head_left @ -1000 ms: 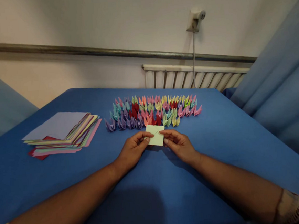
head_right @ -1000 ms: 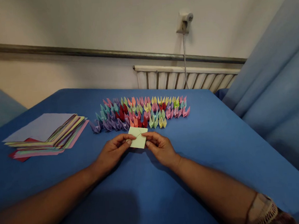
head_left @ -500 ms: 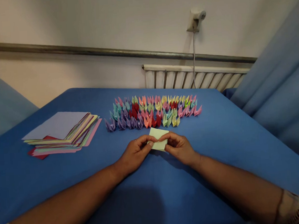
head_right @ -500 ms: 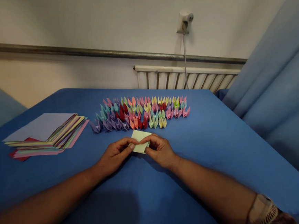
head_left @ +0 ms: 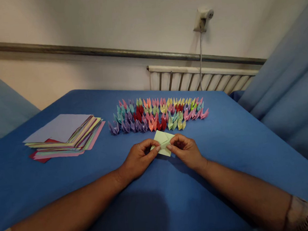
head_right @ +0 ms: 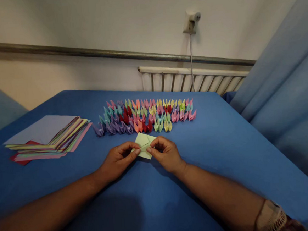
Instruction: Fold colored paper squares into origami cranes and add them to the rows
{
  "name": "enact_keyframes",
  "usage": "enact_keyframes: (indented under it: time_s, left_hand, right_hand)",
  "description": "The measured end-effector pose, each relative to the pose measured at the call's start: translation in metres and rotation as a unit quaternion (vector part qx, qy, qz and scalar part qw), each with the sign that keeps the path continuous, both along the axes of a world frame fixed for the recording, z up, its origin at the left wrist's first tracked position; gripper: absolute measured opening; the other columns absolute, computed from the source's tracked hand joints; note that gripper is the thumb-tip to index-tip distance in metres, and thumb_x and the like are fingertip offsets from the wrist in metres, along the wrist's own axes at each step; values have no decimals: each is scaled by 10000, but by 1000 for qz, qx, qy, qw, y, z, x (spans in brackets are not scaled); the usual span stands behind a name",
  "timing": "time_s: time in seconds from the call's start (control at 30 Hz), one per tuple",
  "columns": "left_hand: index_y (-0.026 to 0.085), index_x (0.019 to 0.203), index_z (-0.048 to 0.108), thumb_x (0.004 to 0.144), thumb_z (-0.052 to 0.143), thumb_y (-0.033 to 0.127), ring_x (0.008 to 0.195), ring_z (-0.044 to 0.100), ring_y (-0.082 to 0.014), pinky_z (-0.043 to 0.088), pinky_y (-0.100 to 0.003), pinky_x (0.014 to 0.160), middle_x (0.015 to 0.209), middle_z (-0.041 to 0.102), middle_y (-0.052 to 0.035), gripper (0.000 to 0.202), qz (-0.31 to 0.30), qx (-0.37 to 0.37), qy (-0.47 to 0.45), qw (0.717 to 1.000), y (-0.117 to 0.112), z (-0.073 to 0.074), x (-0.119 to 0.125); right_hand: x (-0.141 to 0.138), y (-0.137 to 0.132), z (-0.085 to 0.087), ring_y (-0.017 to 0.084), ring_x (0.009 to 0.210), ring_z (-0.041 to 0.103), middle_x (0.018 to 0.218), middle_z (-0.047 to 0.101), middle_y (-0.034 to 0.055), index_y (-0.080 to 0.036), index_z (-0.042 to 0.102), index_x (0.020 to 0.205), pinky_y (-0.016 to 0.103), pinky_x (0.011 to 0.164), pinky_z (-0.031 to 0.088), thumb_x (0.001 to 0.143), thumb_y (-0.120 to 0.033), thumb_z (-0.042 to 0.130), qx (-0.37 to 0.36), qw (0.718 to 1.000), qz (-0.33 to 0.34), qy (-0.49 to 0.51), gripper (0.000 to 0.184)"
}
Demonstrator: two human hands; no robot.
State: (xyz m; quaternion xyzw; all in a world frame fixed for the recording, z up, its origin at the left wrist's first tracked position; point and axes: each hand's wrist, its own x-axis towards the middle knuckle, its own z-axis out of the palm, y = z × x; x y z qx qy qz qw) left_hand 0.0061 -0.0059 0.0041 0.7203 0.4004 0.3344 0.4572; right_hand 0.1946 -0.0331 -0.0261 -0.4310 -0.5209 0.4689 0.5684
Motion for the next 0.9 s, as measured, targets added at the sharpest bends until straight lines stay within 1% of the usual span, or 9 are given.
enact_keyframes:
  time_s: [0.1, 0.17, 0.23, 0.3, 0.4, 0.57, 0.7, 0.8, 0.9]
  left_hand:
    - [167, 848, 651, 843, 606, 331, 669, 543, -123, 433, -232, 638, 724, 602, 20, 170, 1, 4, 5, 1000, -1, -3, 1]
    - [173, 896, 636, 836, 621, 317, 682, 567, -128, 445, -237, 651, 747, 622, 17, 156, -2, -2, -4, 1000, -1, -5, 1]
    - [184, 998, 596, 833, 635, 299, 741, 611, -143, 470, -251, 698, 828, 667, 1, 205, -9, -17, -36, 999, -1, -7, 0]
    - [196, 1126, 537, 837, 639, 284, 757, 632, -149, 484, -261, 715, 857, 687, -6, 319, -12, -31, -63, 997, -1, -8, 0]
    - [200, 1239, 492, 842, 630, 280, 664, 605, -140, 470, -247, 638, 735, 644, 27, 428, -6, -36, -59, 998, 1, -8, -1]
    - [192, 1159, 559, 820, 634, 285, 622, 581, -133, 450, -243, 596, 709, 626, 29, 360, -2, -41, -27, 999, 3, -11, 0]
    - [193, 1140, 567, 801, 631, 287, 577, 570, -128, 432, -237, 550, 677, 613, 42, 358, -6, -64, -9, 998, 1, -11, 2]
    - [181, 1136, 572, 792, 648, 308, 572, 566, -121, 434, -232, 548, 656, 593, 50, 374, -5, -84, -25, 996, 1, -10, 3]
    - [177, 1108, 581, 761, 690, 326, 591, 577, -118, 462, -241, 595, 633, 567, 66, 393, 22, -118, -74, 990, 2, -8, 4]
  right_hand:
    - [-1, 0, 0, 106, 563, 494, 646, 543, -57, -245, 606, 913, 242, 558, 426, 730, -320, 761, -1, 1000, 0, 16, 251]
    - [-2, 0, -1, 119, 594, 526, 694, 565, -56, -279, 561, 1133, 251, 582, 448, 727, -292, 764, -2, 1000, -3, 27, 454]
    - [-2, 1, -3, 136, 653, 571, 787, 614, -35, -296, 494, 1253, 269, 619, 474, 725, -291, 763, -11, 999, 8, 37, 592]
    - [-3, 1, -4, 146, 694, 596, 860, 646, -11, -275, 531, 1191, 284, 649, 488, 719, -305, 766, -25, 998, 25, 43, 528]
    - [-3, 0, -5, 141, 683, 593, 828, 654, -9, -227, 598, 974, 291, 664, 489, 692, -319, 784, -43, 998, 38, 36, 351]
    - [-2, -2, 0, 133, 680, 600, 799, 669, -17, -208, 612, 900, 277, 655, 496, 637, -333, 829, -56, 997, 52, 26, 363]
    - [0, 0, 1, 122, 568, 570, 680, 657, -16, -193, 618, 848, 221, 469, 433, 677, -456, 791, -100, 993, 50, 20, 359]
    - [1, 3, -2, 107, 507, 536, 601, 628, -28, -185, 604, 749, 198, 413, 388, 658, -481, 792, -131, 990, 52, 20, 363]
    - [2, 5, -3, 104, 508, 537, 617, 642, -24, -183, 610, 747, 195, 414, 384, 652, -457, 795, -137, 989, 43, 26, 344]
